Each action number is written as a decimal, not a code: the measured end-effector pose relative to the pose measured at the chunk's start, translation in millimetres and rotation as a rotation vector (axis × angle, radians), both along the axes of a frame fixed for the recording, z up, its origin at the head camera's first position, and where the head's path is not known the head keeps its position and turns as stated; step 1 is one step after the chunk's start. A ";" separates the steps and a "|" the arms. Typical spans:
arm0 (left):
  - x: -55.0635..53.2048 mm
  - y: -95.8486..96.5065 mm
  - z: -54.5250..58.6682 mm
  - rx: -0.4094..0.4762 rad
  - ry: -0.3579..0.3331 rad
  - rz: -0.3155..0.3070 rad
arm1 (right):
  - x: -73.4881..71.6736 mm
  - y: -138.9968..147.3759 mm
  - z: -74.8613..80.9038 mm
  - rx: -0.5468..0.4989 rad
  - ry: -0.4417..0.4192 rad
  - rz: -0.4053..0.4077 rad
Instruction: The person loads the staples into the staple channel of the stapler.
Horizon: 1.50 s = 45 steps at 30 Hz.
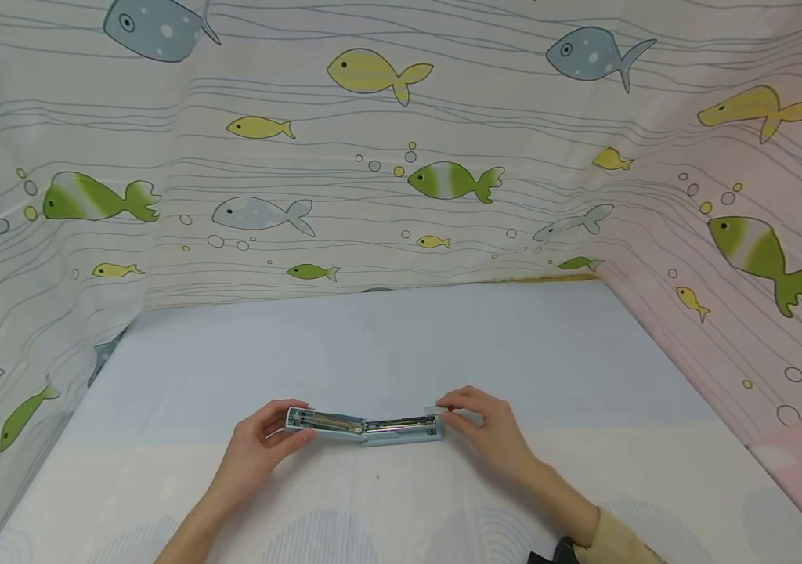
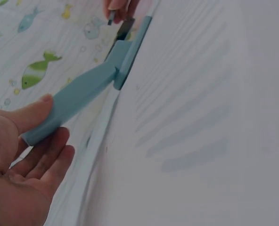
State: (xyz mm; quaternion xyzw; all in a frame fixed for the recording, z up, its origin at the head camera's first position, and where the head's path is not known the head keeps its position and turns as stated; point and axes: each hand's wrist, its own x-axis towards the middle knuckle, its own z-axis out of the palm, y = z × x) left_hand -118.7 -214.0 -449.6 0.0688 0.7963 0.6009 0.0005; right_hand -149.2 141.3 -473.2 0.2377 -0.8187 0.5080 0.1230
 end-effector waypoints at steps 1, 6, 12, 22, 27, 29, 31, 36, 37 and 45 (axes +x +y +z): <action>0.0 0.1 -0.2 0.001 0.001 0.000 | 1.2 -1.9 2.8 0.000 -0.001 0.002; -0.3 0.6 -0.7 0.010 0.006 0.000 | 3.1 -5.9 5.4 0.009 -0.001 0.005; -2.1 -0.9 -3.2 0.000 0.010 0.002 | -0.2 -7.7 -3.5 0.003 0.021 0.021; -0.9 -1.6 -3.5 -0.010 0.027 -0.006 | -0.8 -13.7 -7.3 0.006 0.017 0.055; 0.2 -0.7 -1.5 -0.002 0.023 -0.011 | -0.7 -16.0 -9.8 0.007 -0.006 0.061; 0.4 -0.6 -0.8 -0.001 0.018 -0.012 | -0.7 -16.8 -10.9 0.005 -0.011 0.063; 0.6 -0.5 -0.3 0.001 0.015 -0.013 | -1.0 -17.8 -11.7 0.001 -0.014 0.066; 0.6 -0.4 -0.6 0.003 0.017 -0.012 | -1.8 -20.8 -12.5 0.003 -0.007 0.073; 0.5 -0.4 -0.8 0.003 0.018 -0.012 | -1.7 -21.4 -12.4 0.004 -0.010 0.074; -1.0 -1.9 -2.4 -0.001 0.019 -0.017 | -0.8 -24.7 -11.9 0.006 -0.013 0.074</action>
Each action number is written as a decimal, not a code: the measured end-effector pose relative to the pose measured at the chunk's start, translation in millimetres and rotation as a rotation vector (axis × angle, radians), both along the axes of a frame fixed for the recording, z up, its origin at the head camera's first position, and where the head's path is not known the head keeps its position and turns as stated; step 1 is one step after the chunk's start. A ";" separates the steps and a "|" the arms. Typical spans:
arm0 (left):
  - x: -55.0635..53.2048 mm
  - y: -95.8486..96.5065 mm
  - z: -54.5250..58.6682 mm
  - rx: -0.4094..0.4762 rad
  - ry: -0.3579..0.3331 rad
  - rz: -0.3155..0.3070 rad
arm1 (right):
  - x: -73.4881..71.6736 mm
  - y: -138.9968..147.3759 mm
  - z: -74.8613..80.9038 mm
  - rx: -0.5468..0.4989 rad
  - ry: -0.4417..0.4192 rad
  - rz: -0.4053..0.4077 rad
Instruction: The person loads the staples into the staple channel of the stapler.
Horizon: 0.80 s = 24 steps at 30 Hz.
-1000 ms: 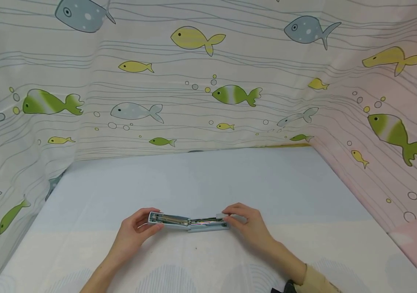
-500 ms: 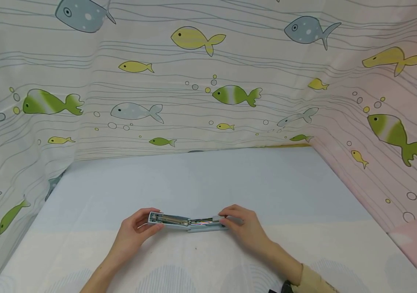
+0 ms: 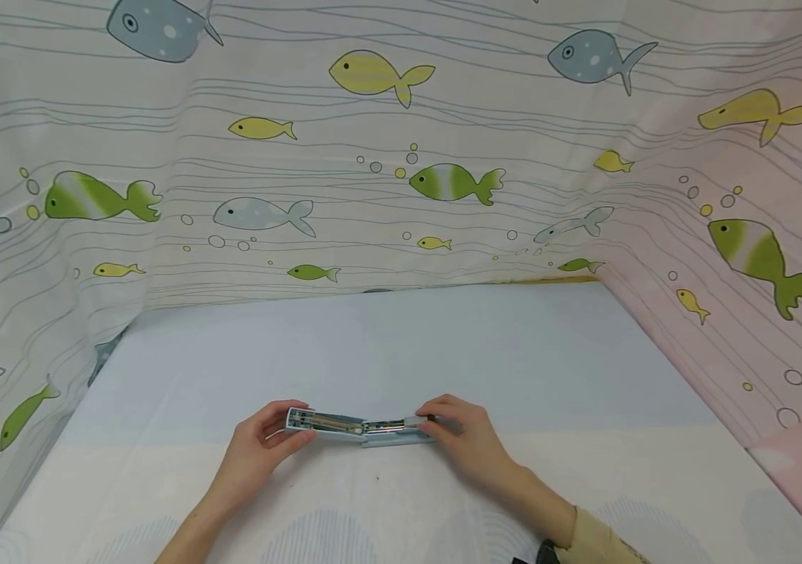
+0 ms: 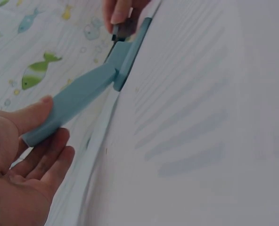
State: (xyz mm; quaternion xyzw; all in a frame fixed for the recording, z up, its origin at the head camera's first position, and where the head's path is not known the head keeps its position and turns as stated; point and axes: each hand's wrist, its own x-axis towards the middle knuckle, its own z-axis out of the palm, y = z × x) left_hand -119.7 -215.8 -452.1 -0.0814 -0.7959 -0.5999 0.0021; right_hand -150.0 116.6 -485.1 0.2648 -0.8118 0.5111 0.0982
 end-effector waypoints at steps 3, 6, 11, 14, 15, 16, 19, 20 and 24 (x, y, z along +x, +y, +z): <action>-0.4 -0.6 -0.7 0.005 -0.007 -0.003 | -0.1 -1.1 -0.9 0.004 -0.001 0.000; -0.8 -1.0 -1.2 0.005 -0.009 -0.004 | -0.2 -2.4 -1.8 0.009 -0.023 -0.011; -0.7 -0.9 -1.3 0.002 -0.012 0.000 | 2.4 -6.0 3.0 0.004 -0.042 -0.020; -0.6 -0.7 -1.1 -0.002 -0.012 0.003 | 7.6 -8.5 14.8 -0.001 -0.038 -0.010; -0.6 -0.7 -1.0 -0.003 -0.012 0.005 | 9.5 -9.1 19.2 -0.003 -0.038 -0.008; -0.5 -0.5 -0.8 -0.004 -0.011 0.007 | 11.4 -9.6 23.7 -0.004 -0.037 -0.005; -0.3 -0.2 -0.5 -0.008 -0.008 0.010 | 15.0 -10.7 32.4 -0.008 -0.031 0.000; -0.3 -0.1 -0.4 -0.008 -0.007 0.009 | 15.3 -10.8 33.0 -0.010 -0.029 0.000; -0.7 0.2 -0.7 -0.002 -0.009 0.009 | 7.0 -8.1 15.6 -0.007 -0.014 0.005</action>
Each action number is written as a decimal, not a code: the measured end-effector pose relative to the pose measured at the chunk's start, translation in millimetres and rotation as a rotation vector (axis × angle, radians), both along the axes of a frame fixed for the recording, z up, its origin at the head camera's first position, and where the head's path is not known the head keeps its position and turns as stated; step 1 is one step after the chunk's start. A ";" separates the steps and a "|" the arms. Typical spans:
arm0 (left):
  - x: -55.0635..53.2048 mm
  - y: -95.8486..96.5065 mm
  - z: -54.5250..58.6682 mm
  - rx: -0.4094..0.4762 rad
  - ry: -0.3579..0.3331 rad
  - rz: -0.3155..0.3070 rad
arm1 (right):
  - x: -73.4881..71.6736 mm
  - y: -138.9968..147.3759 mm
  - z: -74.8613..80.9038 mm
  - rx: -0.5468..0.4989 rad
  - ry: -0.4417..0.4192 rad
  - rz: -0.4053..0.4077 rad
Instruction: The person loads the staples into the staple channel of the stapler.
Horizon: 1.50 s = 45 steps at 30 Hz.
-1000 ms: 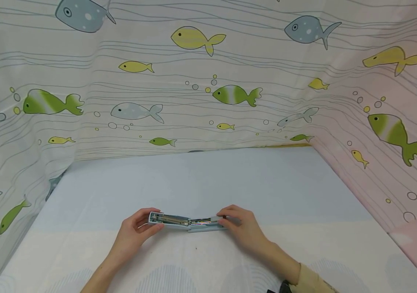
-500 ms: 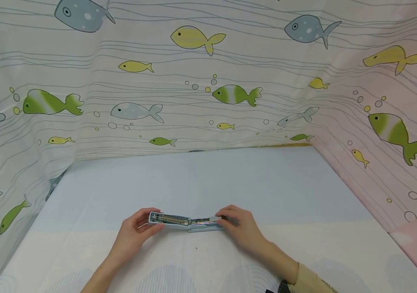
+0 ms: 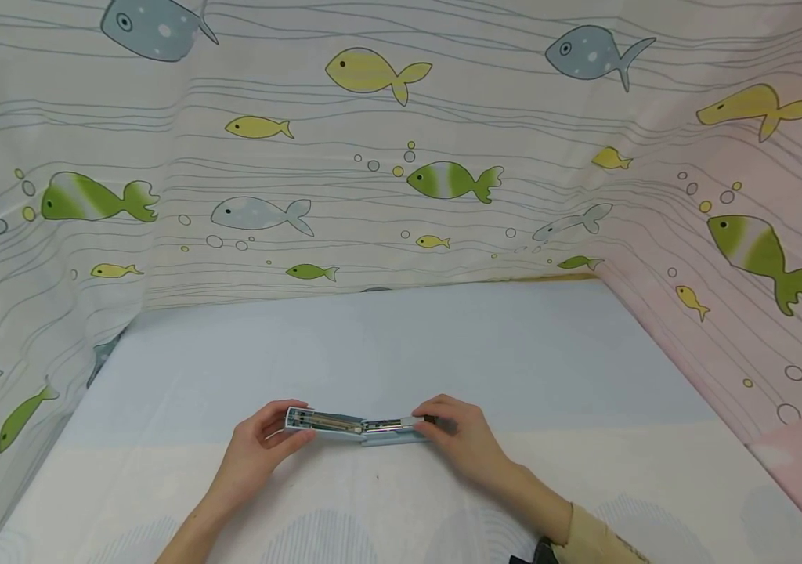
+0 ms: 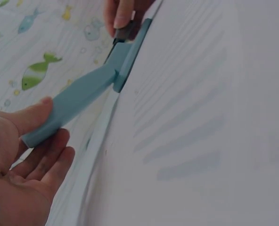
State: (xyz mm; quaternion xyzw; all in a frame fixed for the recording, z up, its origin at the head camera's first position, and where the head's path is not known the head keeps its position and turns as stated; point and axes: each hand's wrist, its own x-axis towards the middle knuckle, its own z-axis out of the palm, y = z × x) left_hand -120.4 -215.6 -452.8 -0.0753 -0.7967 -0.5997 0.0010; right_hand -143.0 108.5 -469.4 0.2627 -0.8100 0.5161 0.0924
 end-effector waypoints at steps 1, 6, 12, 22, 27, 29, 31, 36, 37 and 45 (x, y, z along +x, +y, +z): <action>0.0 -0.1 0.0 0.002 0.000 0.001 | -2.6 1.0 -5.7 0.004 0.002 0.001; 0.0 0.3 -0.7 0.008 0.004 0.000 | -9.3 3.8 -20.2 0.014 -0.005 0.007; 0.4 1.4 -0.6 0.002 0.010 0.005 | -8.0 2.9 -18.4 0.017 -0.007 0.011; 1.5 2.3 0.6 0.002 0.016 0.005 | -6.3 1.9 -17.2 0.008 -0.029 0.017; 0.9 1.1 0.0 0.003 0.005 0.002 | -5.9 2.0 -16.8 -0.027 -0.063 0.026; 0.6 0.6 -0.4 0.003 0.004 0.000 | -5.6 2.0 -16.9 -0.039 -0.069 0.028; 0.4 0.1 -1.0 0.003 0.005 -0.002 | -5.4 1.6 -16.9 -0.041 -0.069 0.025; 0.3 -0.2 -1.7 0.006 0.003 -0.004 | -2.8 -0.6 -11.9 -0.059 -0.053 0.035; 0.2 -0.2 -1.8 0.005 0.002 -0.003 | -1.8 -1.1 -9.8 -0.063 -0.049 0.040; -0.3 0.2 -2.2 0.006 -0.007 0.011 | -2.3 -1.4 -10.4 -0.064 -0.044 0.035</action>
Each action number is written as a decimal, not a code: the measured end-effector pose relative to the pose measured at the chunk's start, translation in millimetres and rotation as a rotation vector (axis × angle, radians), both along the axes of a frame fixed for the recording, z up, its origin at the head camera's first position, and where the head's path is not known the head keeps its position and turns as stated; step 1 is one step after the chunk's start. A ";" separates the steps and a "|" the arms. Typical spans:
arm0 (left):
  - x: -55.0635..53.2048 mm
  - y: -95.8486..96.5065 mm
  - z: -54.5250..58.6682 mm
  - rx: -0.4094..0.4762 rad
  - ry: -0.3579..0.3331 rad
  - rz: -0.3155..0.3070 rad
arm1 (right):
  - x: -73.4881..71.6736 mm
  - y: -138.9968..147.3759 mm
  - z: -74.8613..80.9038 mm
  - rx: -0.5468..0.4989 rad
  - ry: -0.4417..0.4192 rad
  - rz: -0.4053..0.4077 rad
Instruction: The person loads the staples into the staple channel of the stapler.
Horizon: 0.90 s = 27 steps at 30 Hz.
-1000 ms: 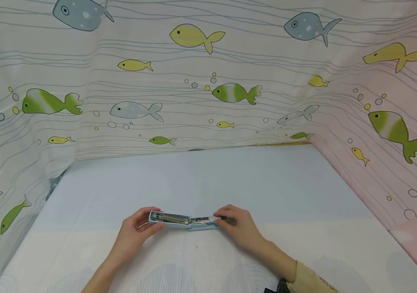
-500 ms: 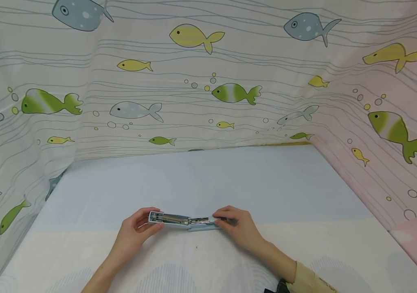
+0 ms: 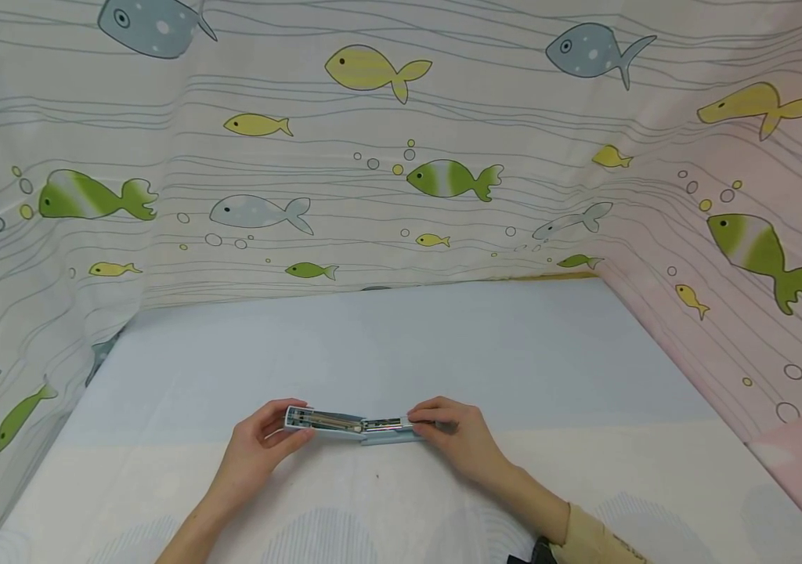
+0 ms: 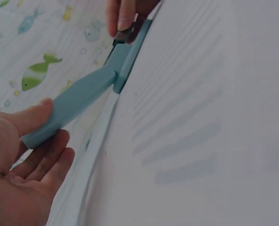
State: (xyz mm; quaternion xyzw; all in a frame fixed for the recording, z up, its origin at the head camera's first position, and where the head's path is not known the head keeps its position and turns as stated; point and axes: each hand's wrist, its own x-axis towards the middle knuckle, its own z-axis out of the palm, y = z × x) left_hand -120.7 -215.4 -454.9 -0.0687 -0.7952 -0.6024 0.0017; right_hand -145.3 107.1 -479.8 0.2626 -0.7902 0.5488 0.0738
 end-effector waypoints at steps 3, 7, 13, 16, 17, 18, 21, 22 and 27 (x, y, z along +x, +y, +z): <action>0.1 0.3 0.1 0.000 -0.004 0.001 | -2.1 1.6 -5.3 0.008 -0.019 -0.004; 0.1 0.3 0.1 0.000 -0.021 0.003 | -3.1 3.1 -7.5 0.007 -0.044 0.002; 0.2 0.5 -0.2 -0.006 -0.033 0.008 | -3.5 3.5 -7.8 0.009 -0.046 0.011; 0.3 0.9 0.3 -0.008 -0.034 0.008 | -3.2 3.8 -6.9 0.007 -0.042 0.021; 0.3 1.0 0.5 -0.010 -0.034 0.009 | -3.2 3.9 -6.7 0.010 -0.043 0.022; 0.5 1.1 0.8 -0.012 -0.034 0.010 | -3.1 4.1 -6.3 0.011 -0.049 0.025; 1.1 1.7 1.8 -0.022 -0.030 0.012 | -3.2 4.1 -5.0 0.019 -0.056 0.027; 1.3 1.8 2.0 -0.021 -0.031 0.014 | -3.4 4.0 -4.9 0.026 -0.059 0.024; 1.1 2.3 2.5 -0.019 -0.030 0.016 | -3.8 3.9 -5.9 0.046 -0.070 0.014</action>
